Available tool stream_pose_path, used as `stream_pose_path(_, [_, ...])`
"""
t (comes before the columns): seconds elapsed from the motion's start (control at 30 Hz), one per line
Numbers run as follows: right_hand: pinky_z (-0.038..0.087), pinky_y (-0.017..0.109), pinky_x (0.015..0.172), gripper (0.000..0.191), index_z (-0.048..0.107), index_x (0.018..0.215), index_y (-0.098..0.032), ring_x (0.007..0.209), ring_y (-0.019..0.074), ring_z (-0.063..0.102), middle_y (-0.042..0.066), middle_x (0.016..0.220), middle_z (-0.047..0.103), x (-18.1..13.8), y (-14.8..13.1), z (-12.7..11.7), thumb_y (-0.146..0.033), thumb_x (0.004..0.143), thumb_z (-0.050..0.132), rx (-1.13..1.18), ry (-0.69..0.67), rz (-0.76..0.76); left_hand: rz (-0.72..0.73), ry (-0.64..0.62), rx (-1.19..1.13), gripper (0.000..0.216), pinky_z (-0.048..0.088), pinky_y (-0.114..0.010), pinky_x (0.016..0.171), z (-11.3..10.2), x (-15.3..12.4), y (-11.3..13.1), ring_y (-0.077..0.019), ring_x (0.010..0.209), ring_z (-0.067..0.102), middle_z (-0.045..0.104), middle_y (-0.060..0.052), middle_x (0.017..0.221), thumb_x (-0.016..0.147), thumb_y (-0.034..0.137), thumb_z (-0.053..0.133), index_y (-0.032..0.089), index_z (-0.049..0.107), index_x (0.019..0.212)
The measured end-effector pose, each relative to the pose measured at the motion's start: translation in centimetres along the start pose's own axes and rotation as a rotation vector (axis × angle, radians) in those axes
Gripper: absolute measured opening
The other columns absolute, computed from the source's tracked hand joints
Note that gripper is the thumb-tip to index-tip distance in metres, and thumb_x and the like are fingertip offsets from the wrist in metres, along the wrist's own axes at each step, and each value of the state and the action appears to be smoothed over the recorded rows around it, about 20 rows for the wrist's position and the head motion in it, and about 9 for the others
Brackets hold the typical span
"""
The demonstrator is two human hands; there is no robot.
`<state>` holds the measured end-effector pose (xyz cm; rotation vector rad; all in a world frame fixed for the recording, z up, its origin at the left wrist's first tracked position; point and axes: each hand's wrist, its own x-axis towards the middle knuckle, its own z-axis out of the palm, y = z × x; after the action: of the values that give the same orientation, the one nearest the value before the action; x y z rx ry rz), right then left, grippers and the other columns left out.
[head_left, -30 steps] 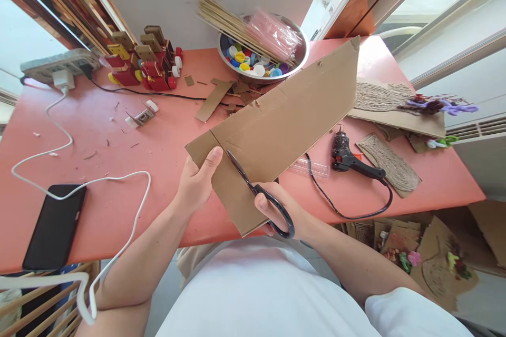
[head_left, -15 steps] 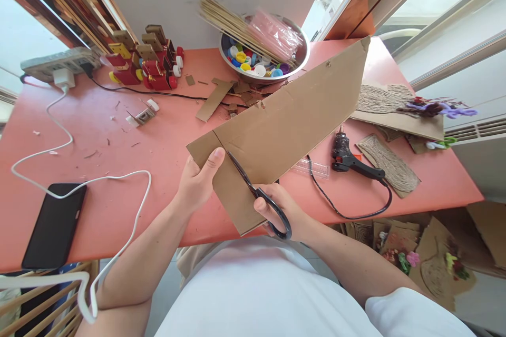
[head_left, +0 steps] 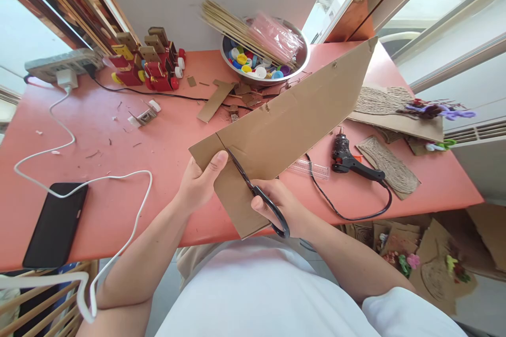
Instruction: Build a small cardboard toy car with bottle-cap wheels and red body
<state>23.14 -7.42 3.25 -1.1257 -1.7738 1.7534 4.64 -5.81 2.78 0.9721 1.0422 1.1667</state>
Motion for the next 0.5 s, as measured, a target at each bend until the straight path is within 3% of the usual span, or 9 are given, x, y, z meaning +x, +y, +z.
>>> stream_pose_path(0.27, [0.018,0.027,0.054,0.086,0.032,0.066,-0.025,0.060,0.0102,0.024,-0.006,0.062,0.027,0.3,1.3,0.4,-0.110,0.075,0.030,-0.022,0.013,-0.050,-0.006,-0.001,-0.016,0.069,0.069,-0.042,0.079,0.0,0.0,0.2,-0.0332,0.096,0.080,0.082,-0.011,0.091,0.074,0.082,0.081,0.018,0.080,0.100])
stream_pose_path(0.5, [0.029,0.028,0.061,0.083,0.041,0.075,-0.023,0.068,0.0127,0.034,-0.004,0.072,0.037,0.1,-1.0,0.0,-0.106,0.081,0.033,-0.001,-0.006,-0.086,-0.007,-0.022,-0.025,0.067,0.069,-0.039,0.076,0.4,-0.2,0.1,-0.0298,0.087,0.080,0.081,-0.007,0.084,0.071,0.082,0.084,0.019,0.079,0.094])
